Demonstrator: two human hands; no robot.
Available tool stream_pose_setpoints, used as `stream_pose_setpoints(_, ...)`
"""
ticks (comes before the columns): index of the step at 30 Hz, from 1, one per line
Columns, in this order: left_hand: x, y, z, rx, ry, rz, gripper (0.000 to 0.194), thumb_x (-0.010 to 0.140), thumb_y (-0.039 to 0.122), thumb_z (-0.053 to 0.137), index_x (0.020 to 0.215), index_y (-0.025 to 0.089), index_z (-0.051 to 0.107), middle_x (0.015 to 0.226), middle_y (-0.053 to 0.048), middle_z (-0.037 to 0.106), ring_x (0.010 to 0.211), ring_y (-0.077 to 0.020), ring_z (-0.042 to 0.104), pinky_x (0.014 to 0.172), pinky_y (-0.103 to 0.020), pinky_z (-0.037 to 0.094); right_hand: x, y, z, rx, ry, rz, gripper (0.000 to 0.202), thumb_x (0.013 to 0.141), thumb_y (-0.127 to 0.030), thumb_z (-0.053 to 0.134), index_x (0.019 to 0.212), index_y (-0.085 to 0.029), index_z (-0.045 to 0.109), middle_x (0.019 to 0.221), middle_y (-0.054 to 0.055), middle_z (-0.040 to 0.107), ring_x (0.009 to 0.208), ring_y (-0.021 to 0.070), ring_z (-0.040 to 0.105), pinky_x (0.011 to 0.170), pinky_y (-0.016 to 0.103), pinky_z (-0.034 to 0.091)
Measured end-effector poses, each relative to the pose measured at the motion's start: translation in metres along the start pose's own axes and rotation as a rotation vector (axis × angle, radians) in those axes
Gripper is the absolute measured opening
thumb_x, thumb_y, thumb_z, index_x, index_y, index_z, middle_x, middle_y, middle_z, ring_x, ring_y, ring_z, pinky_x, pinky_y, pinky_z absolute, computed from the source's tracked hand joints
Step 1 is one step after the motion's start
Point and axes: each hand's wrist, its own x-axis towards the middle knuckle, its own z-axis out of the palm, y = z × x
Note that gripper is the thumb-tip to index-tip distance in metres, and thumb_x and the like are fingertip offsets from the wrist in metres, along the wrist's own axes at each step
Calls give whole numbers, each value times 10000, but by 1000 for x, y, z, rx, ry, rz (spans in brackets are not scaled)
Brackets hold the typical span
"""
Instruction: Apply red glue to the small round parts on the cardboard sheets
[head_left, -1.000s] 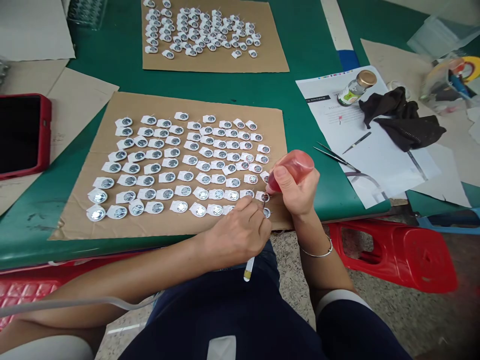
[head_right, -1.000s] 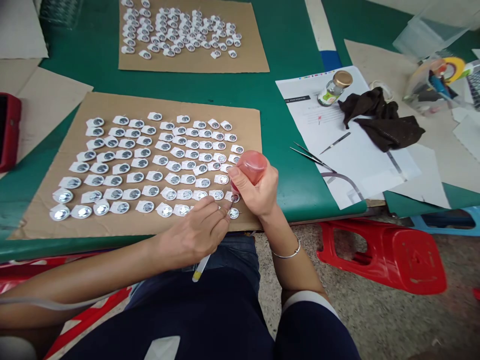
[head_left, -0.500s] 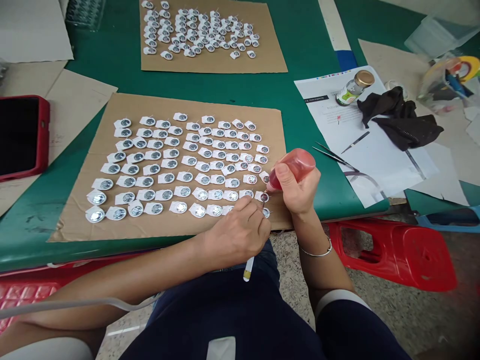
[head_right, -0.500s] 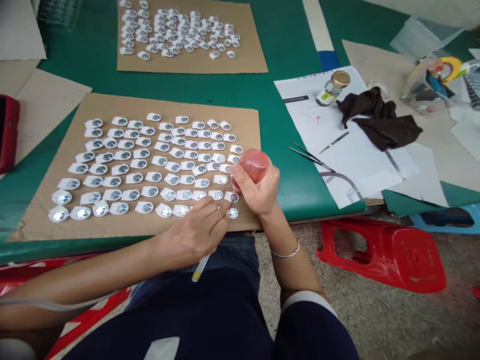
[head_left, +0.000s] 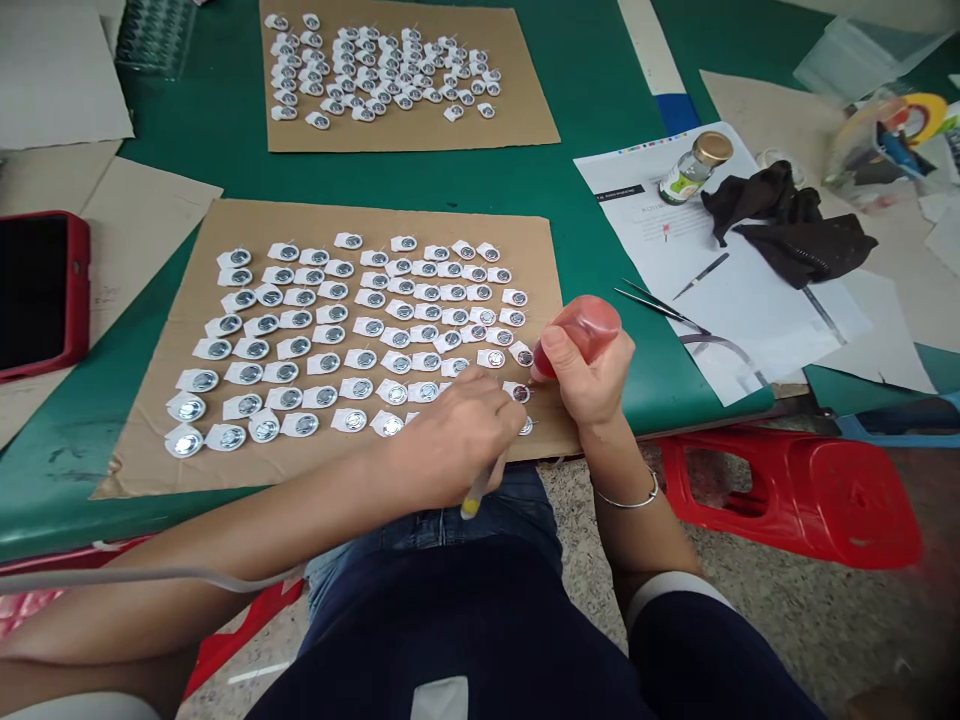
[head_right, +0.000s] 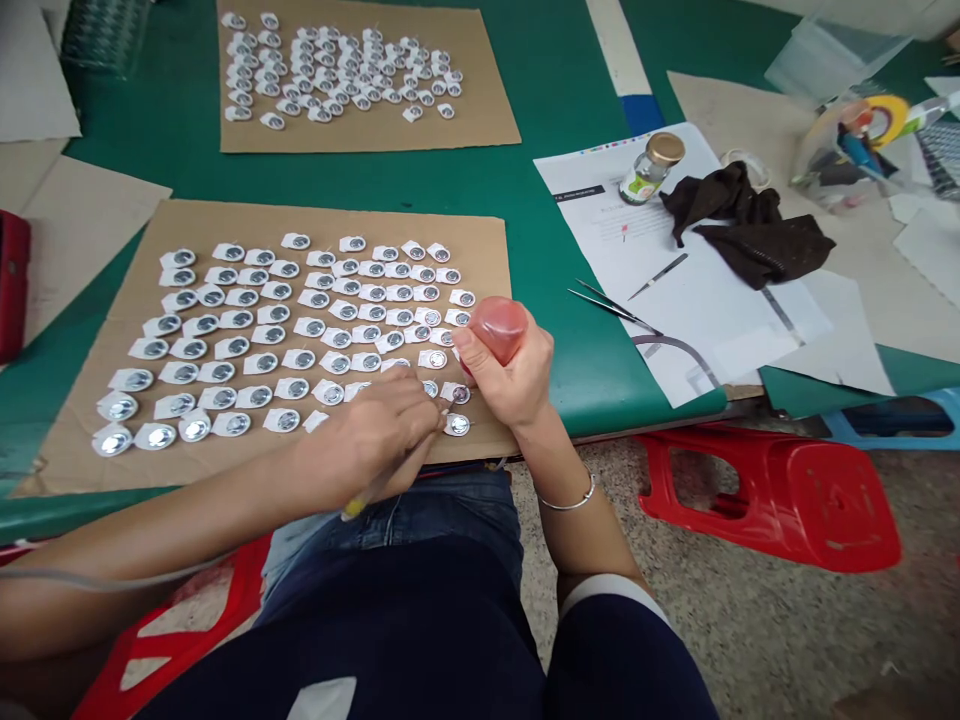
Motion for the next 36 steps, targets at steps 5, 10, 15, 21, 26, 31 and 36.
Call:
stream_pose_setpoints(5, 10, -14, -15, -284, -68, -98, 115, 751, 72, 483, 711, 146, 561, 664, -14, 591, 631, -126, 544, 653, -266, 412, 1, 0, 0, -18, 15, -11, 287, 741, -473, 618, 757, -196, 544, 701, 25, 580, 632, 142, 536, 626, 332, 488)
stream_pose_setpoints(10, 15, -23, -21, -396, -108, -248, 88, 753, 109, 533, 702, 155, 588, 641, 12, 612, 574, -96, 547, 532, -220, 365, 2, -2, 2, 2, -1, -18, 292, 729, -470, 633, 762, -192, 549, 721, 41, 585, 638, 148, 538, 633, 347, 497)
stream_pose_setpoints(15, 17, -27, -19, -439, -142, -358, 104, 766, 187, 564, 677, 162, 613, 571, 28, 590, 507, -82, 509, 477, -215, 327, 1, -2, -4, 23, -51, -30, 267, 709, -422, 664, 787, -190, 556, 744, 37, 591, 669, 149, 550, 648, 340, 499)
stream_pose_setpoints(21, 16, -28, -19, -456, -149, -379, 114, 753, 160, 556, 665, 146, 628, 568, 26, 595, 508, -79, 502, 486, -214, 328, -11, -3, -16, 107, -87, -6, 256, 683, -387, 684, 787, -191, 556, 761, 14, 597, 668, 139, 586, 590, 303, 505)
stream_pose_setpoints(26, 13, -30, -17, -479, -143, -372, 117, 758, 186, 560, 739, 131, 661, 605, 0, 625, 542, -96, 536, 496, -217, 355, -24, -8, -11, 280, 256, -37, 246, 743, -449, 597, 744, -225, 495, 699, -11, 529, 597, 124, 592, 463, 261, 487)
stream_pose_setpoints(31, 11, -33, -14, -533, -143, -407, 120, 761, 204, 567, 762, 130, 661, 642, -12, 650, 566, -99, 568, 496, -203, 378, -29, -3, -6, 323, 266, -21, 222, 736, -421, 613, 755, -228, 505, 695, -8, 526, 549, 116, 579, 397, 245, 476)
stream_pose_setpoints(36, 9, -35, -10, -535, -120, -420, 97, 740, 173, 577, 759, 144, 668, 687, -13, 675, 613, -113, 610, 524, -205, 417, -31, 5, -3, 347, 191, 11, 180, 765, -387, 601, 774, -234, 508, 688, -21, 522, 429, 92, 540, 367, 257, 480)
